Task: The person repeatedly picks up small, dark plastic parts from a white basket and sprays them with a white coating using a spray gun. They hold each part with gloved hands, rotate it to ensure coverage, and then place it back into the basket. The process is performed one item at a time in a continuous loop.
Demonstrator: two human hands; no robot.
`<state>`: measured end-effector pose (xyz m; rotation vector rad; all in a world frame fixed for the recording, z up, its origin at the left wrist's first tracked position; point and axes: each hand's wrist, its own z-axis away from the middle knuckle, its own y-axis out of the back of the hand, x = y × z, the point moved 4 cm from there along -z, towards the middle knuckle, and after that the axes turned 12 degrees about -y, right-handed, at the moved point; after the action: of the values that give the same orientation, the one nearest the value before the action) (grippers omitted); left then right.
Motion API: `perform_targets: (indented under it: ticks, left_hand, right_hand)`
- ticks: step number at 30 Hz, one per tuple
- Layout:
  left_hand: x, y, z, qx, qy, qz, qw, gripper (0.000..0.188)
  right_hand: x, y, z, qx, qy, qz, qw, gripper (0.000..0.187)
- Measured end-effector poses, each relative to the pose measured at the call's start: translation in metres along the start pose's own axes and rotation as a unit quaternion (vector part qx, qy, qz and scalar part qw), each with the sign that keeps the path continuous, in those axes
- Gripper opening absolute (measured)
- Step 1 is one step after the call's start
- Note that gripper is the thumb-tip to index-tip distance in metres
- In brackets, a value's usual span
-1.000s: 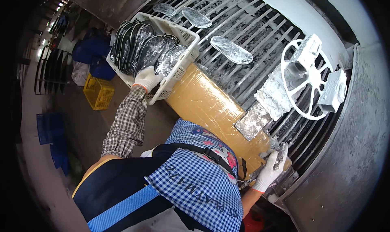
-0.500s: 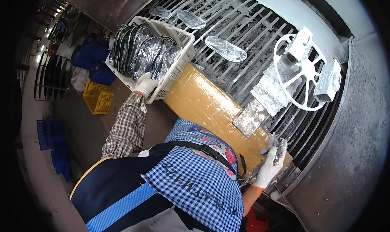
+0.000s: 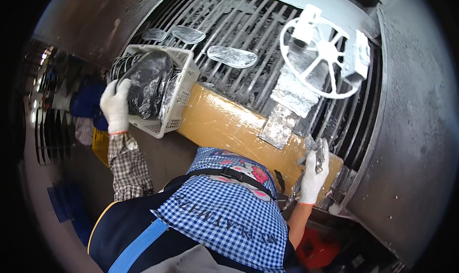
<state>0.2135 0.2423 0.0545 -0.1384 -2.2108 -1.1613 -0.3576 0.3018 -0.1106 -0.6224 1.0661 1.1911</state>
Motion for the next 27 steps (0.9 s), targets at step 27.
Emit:
perform_targets:
  ticks: [27]
  left_hand:
    - [0.188, -0.275, 0.187, -0.531, 0.383, 0.48, 0.584, 0.029]
  right_hand:
    - [-0.052, -0.05, 0.037, -0.117, 0.097, 0.124, 0.981, 0.073]
